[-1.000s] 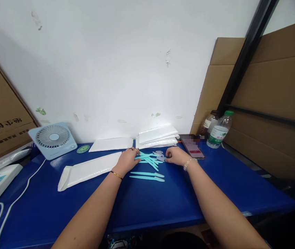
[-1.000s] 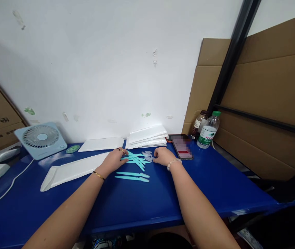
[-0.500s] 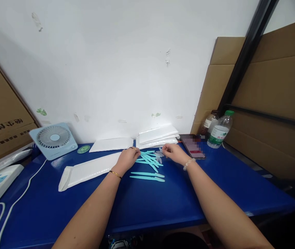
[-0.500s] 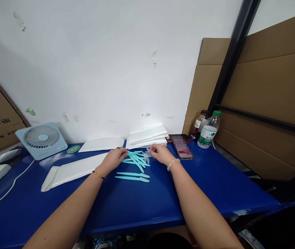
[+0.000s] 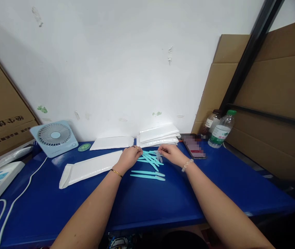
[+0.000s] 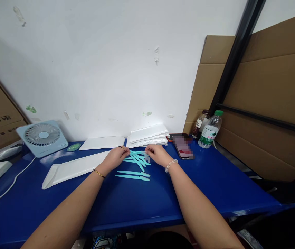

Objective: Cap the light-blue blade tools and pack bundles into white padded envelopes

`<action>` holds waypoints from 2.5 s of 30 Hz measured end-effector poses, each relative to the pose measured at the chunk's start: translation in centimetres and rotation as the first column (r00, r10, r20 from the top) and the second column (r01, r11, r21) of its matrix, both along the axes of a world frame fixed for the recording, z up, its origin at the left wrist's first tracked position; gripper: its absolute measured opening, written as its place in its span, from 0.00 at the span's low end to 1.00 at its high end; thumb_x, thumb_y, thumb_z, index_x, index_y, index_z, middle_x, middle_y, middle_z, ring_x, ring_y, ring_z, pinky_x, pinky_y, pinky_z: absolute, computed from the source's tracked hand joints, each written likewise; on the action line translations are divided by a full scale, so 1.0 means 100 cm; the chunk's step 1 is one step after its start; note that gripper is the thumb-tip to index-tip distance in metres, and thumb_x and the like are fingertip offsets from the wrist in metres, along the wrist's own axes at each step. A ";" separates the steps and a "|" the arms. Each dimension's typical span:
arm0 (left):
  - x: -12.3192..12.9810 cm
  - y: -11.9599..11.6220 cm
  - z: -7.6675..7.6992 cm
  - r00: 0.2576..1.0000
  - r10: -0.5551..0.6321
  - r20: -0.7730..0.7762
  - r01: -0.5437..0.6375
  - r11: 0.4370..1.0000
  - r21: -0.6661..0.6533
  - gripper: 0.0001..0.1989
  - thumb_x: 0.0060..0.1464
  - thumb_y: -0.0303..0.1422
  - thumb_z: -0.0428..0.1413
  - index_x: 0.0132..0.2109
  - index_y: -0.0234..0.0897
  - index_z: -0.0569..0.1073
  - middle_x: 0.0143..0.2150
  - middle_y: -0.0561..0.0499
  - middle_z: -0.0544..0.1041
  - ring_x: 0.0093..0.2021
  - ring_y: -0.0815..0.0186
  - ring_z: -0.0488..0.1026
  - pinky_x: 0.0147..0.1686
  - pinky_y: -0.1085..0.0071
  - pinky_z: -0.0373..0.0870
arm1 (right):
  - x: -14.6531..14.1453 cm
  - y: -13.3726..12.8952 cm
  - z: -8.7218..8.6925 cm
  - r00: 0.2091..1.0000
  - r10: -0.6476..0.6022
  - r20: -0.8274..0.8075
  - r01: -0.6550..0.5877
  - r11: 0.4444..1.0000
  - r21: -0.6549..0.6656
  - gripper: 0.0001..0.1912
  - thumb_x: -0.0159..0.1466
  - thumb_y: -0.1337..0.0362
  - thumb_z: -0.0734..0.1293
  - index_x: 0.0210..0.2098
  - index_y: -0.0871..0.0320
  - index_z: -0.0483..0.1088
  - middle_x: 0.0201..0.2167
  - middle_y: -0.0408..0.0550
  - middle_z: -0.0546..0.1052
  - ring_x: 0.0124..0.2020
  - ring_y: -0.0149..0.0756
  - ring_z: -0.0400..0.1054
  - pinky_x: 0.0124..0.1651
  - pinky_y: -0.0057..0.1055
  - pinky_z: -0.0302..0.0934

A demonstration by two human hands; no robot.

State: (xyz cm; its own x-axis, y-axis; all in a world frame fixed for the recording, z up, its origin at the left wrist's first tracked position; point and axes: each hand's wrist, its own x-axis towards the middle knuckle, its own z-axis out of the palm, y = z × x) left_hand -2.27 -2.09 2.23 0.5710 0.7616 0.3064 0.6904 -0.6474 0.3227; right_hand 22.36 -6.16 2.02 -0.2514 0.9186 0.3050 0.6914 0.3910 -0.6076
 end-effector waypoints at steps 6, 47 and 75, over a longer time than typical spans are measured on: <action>-0.001 0.000 0.002 1.000 0.005 -0.002 -0.005 1.000 -0.004 0.13 0.60 0.36 0.44 0.34 0.38 0.71 0.35 0.49 0.75 0.36 0.64 0.71 0.35 0.71 0.61 | 0.001 -0.001 0.001 1.000 -0.029 -0.010 0.029 0.999 0.039 0.10 0.62 0.62 0.60 0.33 0.59 0.71 0.27 0.44 0.74 0.27 0.31 0.63 0.30 0.26 0.54; 0.003 0.006 -0.009 0.966 0.075 0.248 -0.016 0.973 -0.232 0.10 0.56 0.39 0.48 0.36 0.38 0.69 0.32 0.53 0.73 0.31 0.68 0.68 0.31 0.73 0.61 | 0.002 0.011 -0.008 0.806 -0.157 -0.570 0.091 0.986 -0.143 0.18 0.57 0.52 0.65 0.36 0.61 0.71 0.22 0.44 0.72 0.20 0.30 0.65 0.24 0.28 0.61; 0.000 0.012 -0.016 0.939 0.078 0.334 0.013 0.965 -0.260 0.11 0.54 0.41 0.50 0.35 0.38 0.69 0.31 0.53 0.73 0.30 0.68 0.68 0.31 0.73 0.62 | 0.012 0.018 -0.024 0.945 -0.294 -0.142 0.298 0.955 0.009 0.08 0.52 0.68 0.66 0.32 0.59 0.74 0.29 0.46 0.75 0.29 0.33 0.66 0.35 0.29 0.60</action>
State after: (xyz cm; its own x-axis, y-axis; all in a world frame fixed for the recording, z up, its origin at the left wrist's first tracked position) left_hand -2.29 -0.86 0.66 0.4409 0.8559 0.2703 0.5296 -0.4912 0.6915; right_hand 23.59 -4.36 -0.35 0.0767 0.9352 0.3458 0.6889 0.2010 -0.6964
